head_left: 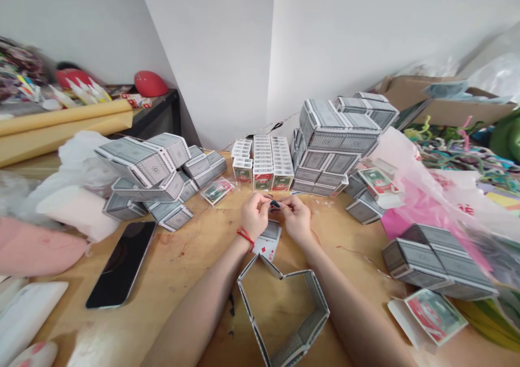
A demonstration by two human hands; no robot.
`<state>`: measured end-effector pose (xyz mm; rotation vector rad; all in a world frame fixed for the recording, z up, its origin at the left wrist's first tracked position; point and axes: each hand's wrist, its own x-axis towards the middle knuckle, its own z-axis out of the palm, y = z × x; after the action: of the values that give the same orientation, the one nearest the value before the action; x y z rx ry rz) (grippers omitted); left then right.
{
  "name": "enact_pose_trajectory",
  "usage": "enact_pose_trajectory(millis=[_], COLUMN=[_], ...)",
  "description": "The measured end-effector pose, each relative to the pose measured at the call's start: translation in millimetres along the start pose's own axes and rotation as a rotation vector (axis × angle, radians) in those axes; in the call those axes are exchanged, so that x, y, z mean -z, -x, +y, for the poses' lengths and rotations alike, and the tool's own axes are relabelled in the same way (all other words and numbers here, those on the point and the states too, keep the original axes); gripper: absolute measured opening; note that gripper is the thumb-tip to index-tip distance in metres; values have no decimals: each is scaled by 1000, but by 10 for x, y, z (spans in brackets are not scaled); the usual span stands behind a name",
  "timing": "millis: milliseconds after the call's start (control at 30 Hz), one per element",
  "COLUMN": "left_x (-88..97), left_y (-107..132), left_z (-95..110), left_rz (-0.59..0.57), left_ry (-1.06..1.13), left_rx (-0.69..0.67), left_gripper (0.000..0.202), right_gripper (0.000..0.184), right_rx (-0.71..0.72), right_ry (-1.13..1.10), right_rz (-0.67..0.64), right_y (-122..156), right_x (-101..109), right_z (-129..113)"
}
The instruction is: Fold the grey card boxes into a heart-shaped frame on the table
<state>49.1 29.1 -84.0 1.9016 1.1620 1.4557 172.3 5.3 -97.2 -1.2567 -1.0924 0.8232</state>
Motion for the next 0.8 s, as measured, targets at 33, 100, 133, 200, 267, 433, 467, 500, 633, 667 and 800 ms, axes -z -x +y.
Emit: enact_pose_trajectory(millis=[33, 100, 133, 200, 267, 433, 467, 500, 633, 667, 800], left_x=[3, 5, 6, 5, 0, -25, -29, -32, -37, -38, -55], left_y=[-6, -14, -15, -15, -12, -10, -11, -11, -7, -4, 14], left_z=[1, -1, -3, -5, -2, 17, 21, 25, 51, 57, 50], left_rz=[8, 26, 33, 36, 9, -108, -134, -162, -241, -247, -225], left_ry=[6, 26, 36, 56, 78, 99, 101, 109, 162, 174, 247], left_rx=[-5, -11, -14, -27, -50, -19, -6, 2, 9, 17, 135], left_gripper=[11, 10, 10, 10, 13, 22, 24, 25, 28, 28, 37], right_gripper=[14, 14, 14, 14, 14, 17, 19, 20, 19, 18, 21], right_rx=[3, 13, 17, 25, 38, 43, 52, 68, 140, 148, 112], right_ry=[-4, -25, -42, -74, -82, 9, 38, 66, 136, 147, 189], right_rz=[1, -3, -9, -28, -49, -70, -69, -71, -85, -78, 61], right_y=[-3, -9, -10, -8, 2, 30, 32, 32, 19, 13, -31], right_x=[0, -5, -11, -25, -34, -12, -4, 1, -9, -15, -1], right_z=[-3, -17, -27, -47, -64, -85, -87, -88, -84, -79, -62])
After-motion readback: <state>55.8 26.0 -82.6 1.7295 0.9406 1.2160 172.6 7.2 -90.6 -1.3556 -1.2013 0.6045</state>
